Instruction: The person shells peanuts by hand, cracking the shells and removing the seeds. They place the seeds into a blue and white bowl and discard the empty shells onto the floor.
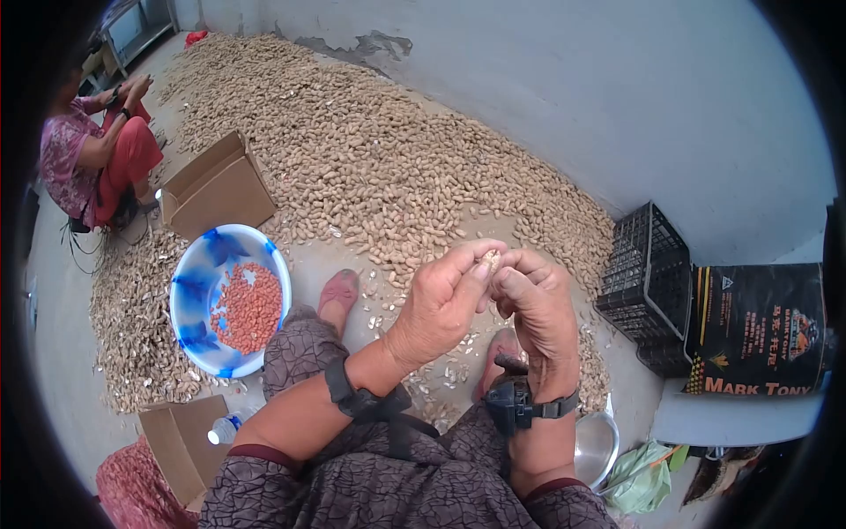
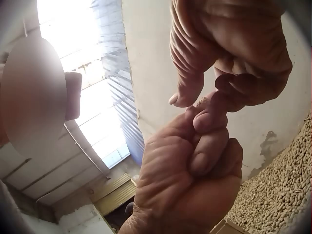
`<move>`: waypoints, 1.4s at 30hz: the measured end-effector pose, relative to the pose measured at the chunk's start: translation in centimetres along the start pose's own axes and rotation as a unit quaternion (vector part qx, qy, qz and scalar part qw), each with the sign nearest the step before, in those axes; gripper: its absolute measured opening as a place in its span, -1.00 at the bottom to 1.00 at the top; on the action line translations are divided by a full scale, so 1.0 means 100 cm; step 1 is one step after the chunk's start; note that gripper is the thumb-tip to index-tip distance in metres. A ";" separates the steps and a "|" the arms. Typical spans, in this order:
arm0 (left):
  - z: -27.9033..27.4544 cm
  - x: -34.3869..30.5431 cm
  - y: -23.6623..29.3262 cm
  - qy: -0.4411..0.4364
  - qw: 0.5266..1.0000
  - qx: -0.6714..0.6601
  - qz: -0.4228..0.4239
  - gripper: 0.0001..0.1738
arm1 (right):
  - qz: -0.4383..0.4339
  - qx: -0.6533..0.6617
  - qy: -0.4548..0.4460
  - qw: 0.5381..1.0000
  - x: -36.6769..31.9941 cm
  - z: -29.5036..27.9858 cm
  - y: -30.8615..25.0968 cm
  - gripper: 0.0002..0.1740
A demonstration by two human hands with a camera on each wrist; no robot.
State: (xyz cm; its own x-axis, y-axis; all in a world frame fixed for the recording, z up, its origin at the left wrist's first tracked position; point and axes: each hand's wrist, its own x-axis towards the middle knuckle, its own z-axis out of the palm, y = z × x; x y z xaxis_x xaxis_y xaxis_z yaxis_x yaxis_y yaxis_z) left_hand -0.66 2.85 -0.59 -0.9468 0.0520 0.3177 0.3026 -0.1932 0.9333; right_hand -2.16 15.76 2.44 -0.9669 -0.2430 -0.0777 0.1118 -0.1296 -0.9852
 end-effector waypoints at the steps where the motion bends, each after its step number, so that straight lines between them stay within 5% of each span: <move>1: 0.001 0.000 -0.002 0.003 1.000 0.001 -0.001 -0.71 | 0.016 0.010 -0.010 1.000 0.000 0.000 0.000 -0.80; 8: 0.013 0.000 -0.019 0.070 0.993 0.088 0.048 -0.74 | 0.014 0.080 0.011 0.997 0.006 0.005 0.010 -0.87; 11: 0.015 0.001 -0.017 0.096 0.995 0.002 -0.005 -0.74 | -0.025 0.086 0.058 0.994 0.004 0.013 0.012 -0.89; 13: 0.013 0.002 -0.008 0.077 0.987 -0.104 -0.091 -0.72 | -0.039 0.088 0.042 0.994 0.003 0.013 0.011 -0.89; 26: -0.009 0.010 -0.017 0.026 0.940 -0.267 -0.213 -0.73 | -0.066 -0.004 0.072 0.995 0.001 0.017 0.014 -0.90; 31: -0.019 0.011 -0.025 0.021 0.911 -0.322 -0.256 -0.69 | -0.241 -0.208 0.056 0.946 0.002 0.014 0.024 -0.91; 34: -0.019 0.010 -0.016 0.009 0.905 -0.320 -0.280 -0.69 | -0.267 -0.230 0.046 0.935 0.000 0.013 0.023 -0.91; 42: -0.027 0.011 -0.003 -0.107 0.923 -0.284 -0.239 -0.77 | -0.205 -0.159 0.072 0.963 -0.002 0.015 0.012 -0.97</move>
State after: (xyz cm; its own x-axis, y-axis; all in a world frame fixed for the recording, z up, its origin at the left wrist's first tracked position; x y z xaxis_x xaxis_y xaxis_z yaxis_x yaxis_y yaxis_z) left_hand -2.06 0.34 -1.01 -0.8957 0.4439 -0.0251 -0.3071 -0.5768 0.7570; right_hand -1.45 14.23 1.52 -0.9394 -0.0952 0.3294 -0.3393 0.1199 -0.9330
